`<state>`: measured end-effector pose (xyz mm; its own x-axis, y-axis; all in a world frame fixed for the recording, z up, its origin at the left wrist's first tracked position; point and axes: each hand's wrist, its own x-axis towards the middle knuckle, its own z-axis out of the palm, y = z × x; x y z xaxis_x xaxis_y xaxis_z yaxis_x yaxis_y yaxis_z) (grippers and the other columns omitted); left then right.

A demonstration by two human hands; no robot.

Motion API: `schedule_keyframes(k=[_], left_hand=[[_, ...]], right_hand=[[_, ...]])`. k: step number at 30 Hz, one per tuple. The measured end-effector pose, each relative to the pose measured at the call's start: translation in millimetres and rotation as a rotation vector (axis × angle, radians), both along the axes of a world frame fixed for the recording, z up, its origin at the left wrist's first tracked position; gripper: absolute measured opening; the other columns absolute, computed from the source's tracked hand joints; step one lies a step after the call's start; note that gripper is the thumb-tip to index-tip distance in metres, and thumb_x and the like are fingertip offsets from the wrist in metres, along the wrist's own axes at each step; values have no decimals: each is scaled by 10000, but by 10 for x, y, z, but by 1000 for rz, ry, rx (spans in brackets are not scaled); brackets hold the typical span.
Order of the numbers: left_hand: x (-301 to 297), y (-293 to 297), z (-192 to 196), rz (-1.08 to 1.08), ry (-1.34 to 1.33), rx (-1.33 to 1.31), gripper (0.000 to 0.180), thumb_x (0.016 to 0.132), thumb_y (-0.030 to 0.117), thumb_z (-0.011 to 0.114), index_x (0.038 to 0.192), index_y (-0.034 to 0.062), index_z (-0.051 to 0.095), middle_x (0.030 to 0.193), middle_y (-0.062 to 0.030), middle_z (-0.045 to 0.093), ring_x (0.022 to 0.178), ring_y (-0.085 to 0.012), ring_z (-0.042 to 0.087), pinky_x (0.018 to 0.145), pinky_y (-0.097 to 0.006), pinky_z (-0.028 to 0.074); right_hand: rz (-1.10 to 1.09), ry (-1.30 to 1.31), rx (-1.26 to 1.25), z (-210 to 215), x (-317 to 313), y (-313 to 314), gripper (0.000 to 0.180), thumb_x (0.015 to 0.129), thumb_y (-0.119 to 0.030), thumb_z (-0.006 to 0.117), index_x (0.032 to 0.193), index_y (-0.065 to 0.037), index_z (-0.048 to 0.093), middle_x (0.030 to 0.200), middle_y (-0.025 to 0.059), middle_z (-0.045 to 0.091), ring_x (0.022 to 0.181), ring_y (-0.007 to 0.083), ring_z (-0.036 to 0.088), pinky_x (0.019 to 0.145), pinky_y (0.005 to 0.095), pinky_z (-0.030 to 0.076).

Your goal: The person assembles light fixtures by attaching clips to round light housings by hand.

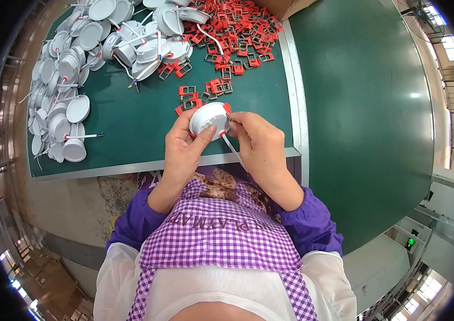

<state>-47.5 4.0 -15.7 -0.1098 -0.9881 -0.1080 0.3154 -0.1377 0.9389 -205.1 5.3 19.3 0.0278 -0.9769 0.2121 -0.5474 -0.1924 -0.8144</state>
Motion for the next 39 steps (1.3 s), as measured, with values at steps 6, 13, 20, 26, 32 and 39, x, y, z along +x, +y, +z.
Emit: schedule_keyframes(k=[6, 13, 20, 26, 32, 39], left_hand=[[63, -1, -29, -38, -104, -55, 343, 905, 49, 665, 1215, -30, 541, 1094, -68, 629, 990, -119, 603, 875, -276, 507], [41, 34, -30, -35, -43, -26, 267, 884, 99, 696, 1115, 5, 598, 975, -34, 646, 888, -90, 596, 775, -255, 500], [63, 55, 68, -120, -78, -33, 317, 903, 40, 663, 1189, -28, 544, 1056, -57, 614, 981, -107, 588, 865, -270, 501], [109, 34, 121, -242, -93, -57, 357, 893, 43, 679, 1211, -29, 533, 1077, -59, 620, 988, -105, 597, 864, -260, 501], [101, 16, 108, -182, 4, 22, 414, 903, 50, 670, 1276, -21, 505, 1118, -68, 627, 996, -111, 611, 879, -260, 502], [679, -274, 154, 164, 99, 178, 342, 984, 186, 565, 1265, -5, 518, 1000, -109, 661, 856, -165, 646, 726, -287, 535]], right_hand=[[28, 84, -70, 15, 17, 10, 142, 822, 44, 654, 956, 5, 624, 827, 152, 654, 718, 280, 667, 613, 330, 520], [61, 15, 12, -8, -88, 6, 149, 831, 32, 664, 969, -3, 617, 843, 122, 641, 702, 228, 642, 631, 312, 500], [87, -379, 369, 105, -213, -50, 511, 826, 26, 689, 1306, 4, 514, 1142, 122, 638, 832, 138, 650, 766, 266, 518], [234, -475, 487, 204, -343, -152, 465, 823, 22, 708, 1263, 38, 556, 1054, 105, 667, 859, 117, 647, 786, 250, 523], [176, -485, 644, 190, -285, -305, 426, 848, -18, 705, 1245, 39, 564, 1008, 103, 685, 816, 120, 662, 710, 250, 542], [142, -402, 250, 734, -765, -1040, 347, 903, -162, 674, 1190, 23, 617, 951, 75, 685, 803, 149, 659, 699, 292, 548]])
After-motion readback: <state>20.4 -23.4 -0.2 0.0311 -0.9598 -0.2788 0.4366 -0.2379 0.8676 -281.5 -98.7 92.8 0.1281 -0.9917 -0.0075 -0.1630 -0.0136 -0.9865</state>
